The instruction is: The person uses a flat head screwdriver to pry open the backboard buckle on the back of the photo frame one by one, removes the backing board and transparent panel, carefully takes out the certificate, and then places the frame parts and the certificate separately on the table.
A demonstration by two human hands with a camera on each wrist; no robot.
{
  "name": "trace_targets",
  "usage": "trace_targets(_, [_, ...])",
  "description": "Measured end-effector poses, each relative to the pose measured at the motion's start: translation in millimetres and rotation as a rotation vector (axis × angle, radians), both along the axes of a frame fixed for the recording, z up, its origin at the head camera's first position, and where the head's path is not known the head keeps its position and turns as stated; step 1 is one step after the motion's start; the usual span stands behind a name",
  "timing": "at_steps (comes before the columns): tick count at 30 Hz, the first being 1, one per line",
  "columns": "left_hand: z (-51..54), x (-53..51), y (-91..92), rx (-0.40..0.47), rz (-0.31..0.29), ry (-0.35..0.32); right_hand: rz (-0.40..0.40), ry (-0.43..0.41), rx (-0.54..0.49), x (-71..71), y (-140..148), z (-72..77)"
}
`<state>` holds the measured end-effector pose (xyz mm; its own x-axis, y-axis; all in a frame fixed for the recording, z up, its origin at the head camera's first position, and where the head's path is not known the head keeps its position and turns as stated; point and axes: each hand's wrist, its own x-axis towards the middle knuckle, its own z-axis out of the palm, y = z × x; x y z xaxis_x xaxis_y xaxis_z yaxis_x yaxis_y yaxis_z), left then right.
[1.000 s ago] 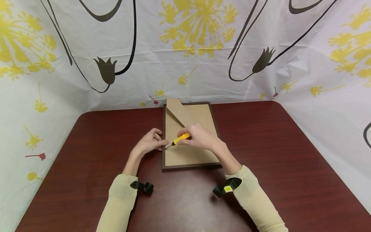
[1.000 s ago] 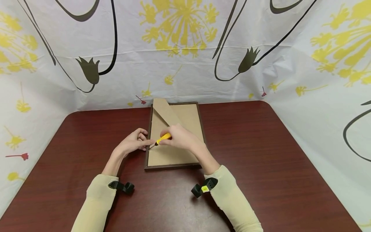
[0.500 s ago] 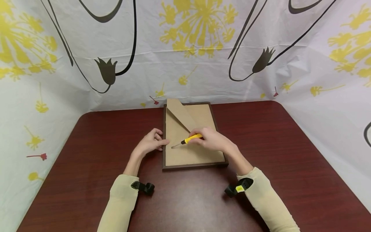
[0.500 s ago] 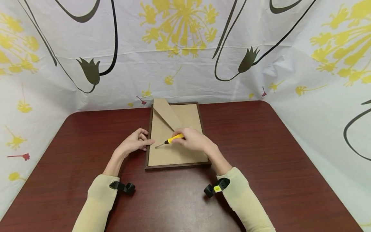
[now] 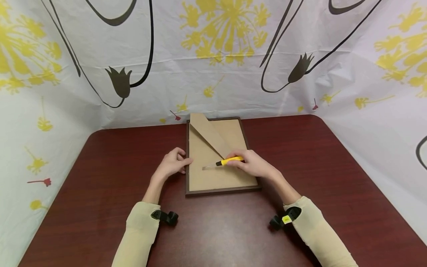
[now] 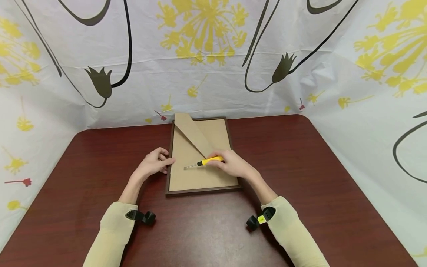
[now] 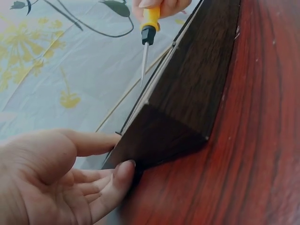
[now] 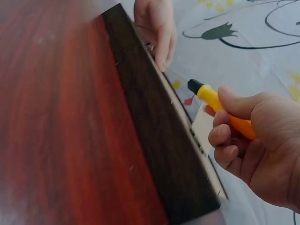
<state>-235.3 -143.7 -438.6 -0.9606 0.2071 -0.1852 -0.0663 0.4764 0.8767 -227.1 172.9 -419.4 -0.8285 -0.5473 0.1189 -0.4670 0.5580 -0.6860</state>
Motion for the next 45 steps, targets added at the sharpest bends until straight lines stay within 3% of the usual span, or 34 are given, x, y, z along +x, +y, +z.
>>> trace_targets(6, [3.7, 0.5, 5.0, -0.072, 0.028, 0.097, -0.078, -0.047, -0.060, -0.1, 11.4, -7.5])
trace_targets(15, [1.8, -10.5, 5.2, -0.142, 0.024, 0.141, -0.164, -0.023, -0.134, -1.1, 28.1, -16.7])
trace_targets(25, [0.3, -16.8, 4.8, -0.166, -0.010, 0.099, -0.182, -0.079, -0.140, -0.4, 35.4, -20.5])
trace_targets(30, [4.4, -8.9, 9.6, -0.168, -0.017, 0.073, -0.183, -0.094, -0.120, -6.5, 40.7, -21.6])
trace_targets(40, [6.3, 23.6, 26.0, -0.212, 0.007, 0.084, -0.198, -0.129, -0.101, -21.3, 54.5, -19.3])
trace_targets(45, [4.8, 25.3, 21.8, -0.209, 0.030, 0.133, -0.212, -0.095, -0.101, -16.7, 53.5, -18.3])
